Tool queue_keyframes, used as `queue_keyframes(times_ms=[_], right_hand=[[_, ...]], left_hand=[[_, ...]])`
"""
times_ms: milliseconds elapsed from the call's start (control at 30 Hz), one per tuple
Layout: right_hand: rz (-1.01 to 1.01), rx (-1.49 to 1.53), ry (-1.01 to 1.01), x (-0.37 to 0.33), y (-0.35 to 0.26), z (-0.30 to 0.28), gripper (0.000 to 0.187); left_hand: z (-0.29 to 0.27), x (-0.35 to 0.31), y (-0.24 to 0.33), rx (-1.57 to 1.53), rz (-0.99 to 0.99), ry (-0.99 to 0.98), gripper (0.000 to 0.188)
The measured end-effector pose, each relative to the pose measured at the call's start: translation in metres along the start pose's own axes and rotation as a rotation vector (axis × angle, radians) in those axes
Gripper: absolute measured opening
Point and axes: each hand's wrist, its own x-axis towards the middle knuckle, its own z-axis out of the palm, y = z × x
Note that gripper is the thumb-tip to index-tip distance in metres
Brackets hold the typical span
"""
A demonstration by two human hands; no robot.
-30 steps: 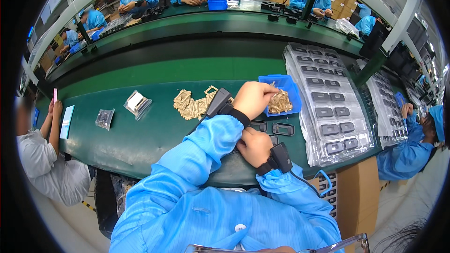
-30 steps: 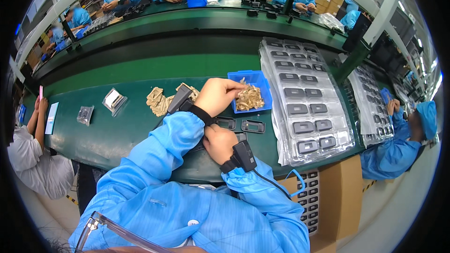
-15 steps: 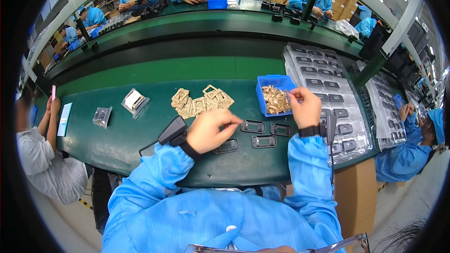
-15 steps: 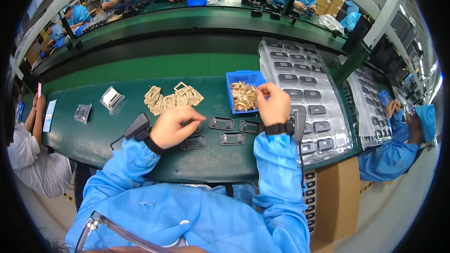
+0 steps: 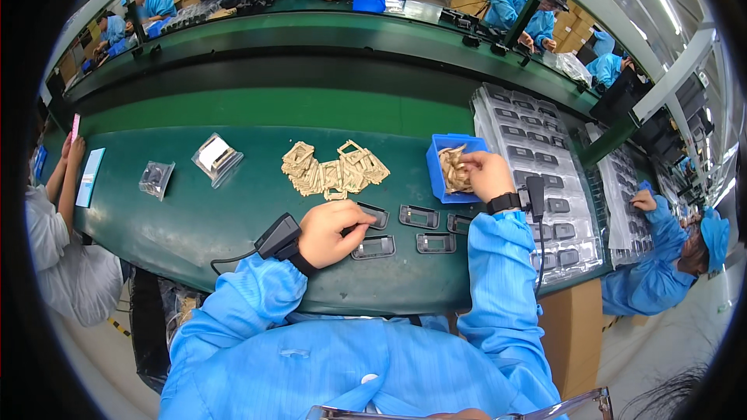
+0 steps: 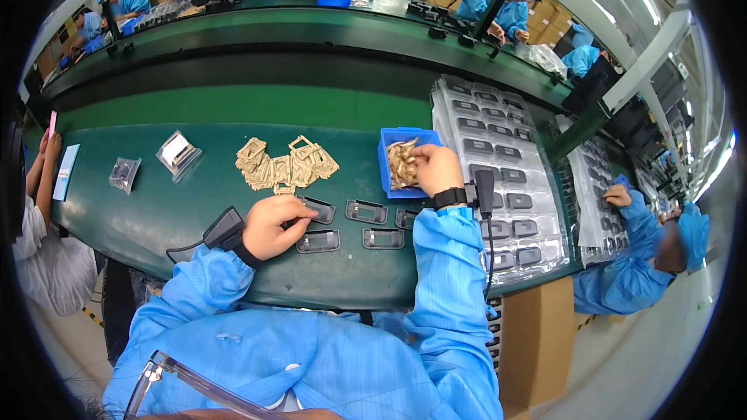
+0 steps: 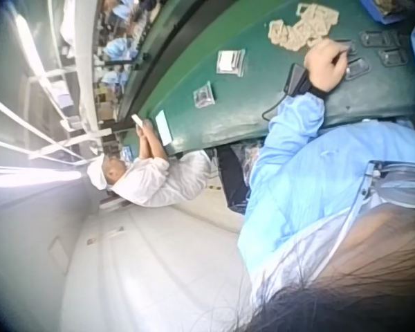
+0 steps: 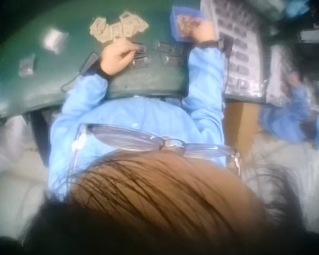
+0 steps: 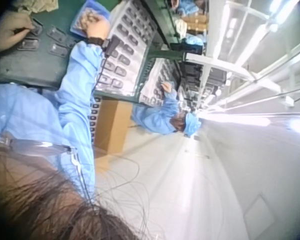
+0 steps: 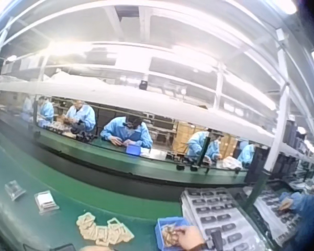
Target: Assembling small electronic components into a plastic housing on a factory production line.
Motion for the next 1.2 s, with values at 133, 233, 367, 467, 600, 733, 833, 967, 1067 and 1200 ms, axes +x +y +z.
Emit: queue_keyframes(times_ms=[133,233,367,467,600,733,833,967,1067,1200], right_hand=[[0.091,0.147,0.153,0.009,0.013,-0.003,0.028],[0.012,-0.059,0.146,0.014,0.024,0.004,0.026],[-0.07,-0.388,0.177,-0.005,-0.02,-0.005,0.022],[-0.178,-0.122,0.209,-0.014,-0.027,-0.01,0.022],[-0.075,0.108,-0.09,-0.013,-0.023,0.0,0.024],[-0.053,-0.038,-0.037,-0.006,0.003,0.004,0.028],[-0.033,0.025,0.001,-0.007,0.004,0.003,0.027],[-0.033,-0.029,0.055,-0.009,-0.005,0.003,0.027],[-0.075,-0.032,0.101,-0.007,0.003,0.003,0.027],[-0.091,0.078,0.179,-0.016,-0.014,-0.002,0.03]], left_hand=[[0.003,-0.002,-0.001,0.015,0.062,-0.02,0.017],[0.006,0.0,-0.002,0.013,0.123,-0.047,0.017],[0.003,-0.002,-0.004,0.02,0.101,-0.061,0.017],[0.003,-0.002,-0.003,0.018,0.126,-0.043,0.018],[0.004,-0.001,-0.003,0.028,0.134,-0.045,0.018],[0.004,-0.001,-0.003,0.02,0.157,-0.022,0.018],[0.003,0.0,-0.003,0.017,0.145,-0.023,0.018],[0.004,-0.001,-0.005,0.02,0.13,-0.008,0.017],[-0.004,0.005,-0.005,0.171,-0.012,0.157,0.017],[-0.016,0.012,-0.008,0.329,-0.052,-0.116,0.032]])
